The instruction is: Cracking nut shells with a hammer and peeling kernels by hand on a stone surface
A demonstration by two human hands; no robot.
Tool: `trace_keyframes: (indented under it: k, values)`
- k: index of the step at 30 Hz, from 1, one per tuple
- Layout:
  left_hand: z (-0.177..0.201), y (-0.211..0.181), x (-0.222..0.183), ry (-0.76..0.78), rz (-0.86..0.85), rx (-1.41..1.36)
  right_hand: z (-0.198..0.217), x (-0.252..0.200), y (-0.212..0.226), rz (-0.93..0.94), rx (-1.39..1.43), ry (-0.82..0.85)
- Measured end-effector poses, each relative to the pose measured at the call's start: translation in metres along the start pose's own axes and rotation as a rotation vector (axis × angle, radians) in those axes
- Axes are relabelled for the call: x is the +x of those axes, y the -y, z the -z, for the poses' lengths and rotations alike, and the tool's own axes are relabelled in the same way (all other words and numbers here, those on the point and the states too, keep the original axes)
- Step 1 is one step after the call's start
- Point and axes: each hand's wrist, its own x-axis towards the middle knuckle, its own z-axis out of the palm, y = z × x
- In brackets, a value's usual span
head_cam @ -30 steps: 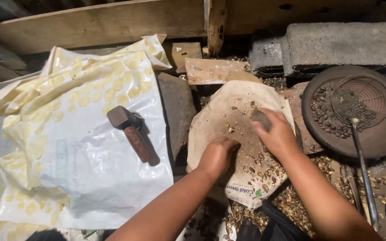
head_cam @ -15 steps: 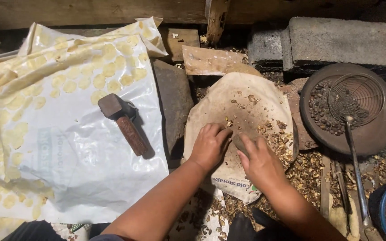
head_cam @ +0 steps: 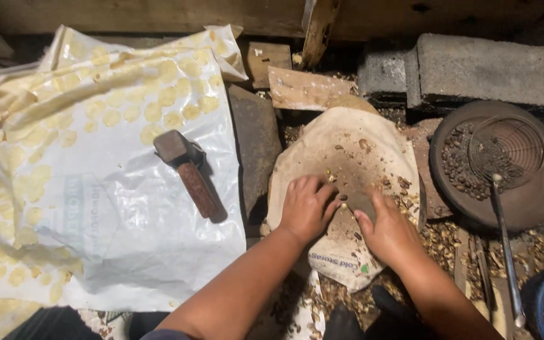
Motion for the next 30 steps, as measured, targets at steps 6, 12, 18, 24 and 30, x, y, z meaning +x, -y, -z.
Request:
trace_keyframes:
  k: [6, 12, 18, 24, 30]
  values:
    - [-0.005, 0.016, -0.008, -0.118, -0.041, 0.035, -0.022, 0.005, 0.019, 0.132, -0.071, -0.152]
    - [0.0, 0.012, -0.002, -0.085, -0.007, 0.025, 0.001, 0.008, 0.024, 0.095, 0.185, -0.243]
    - [-0.01, 0.007, 0.005, -0.049, 0.04, 0.003, 0.014, 0.014, 0.016, 0.052, 0.291, -0.301]
    - [0.001, -0.002, -0.004, -0.111, -0.014, 0.046, -0.004, 0.003, 0.033, 0.134, 0.01, -0.199]
    - [0.001, 0.002, -0.012, -0.087, -0.061, 0.066, 0.002, 0.002, 0.039, -0.123, 0.19, -0.116]
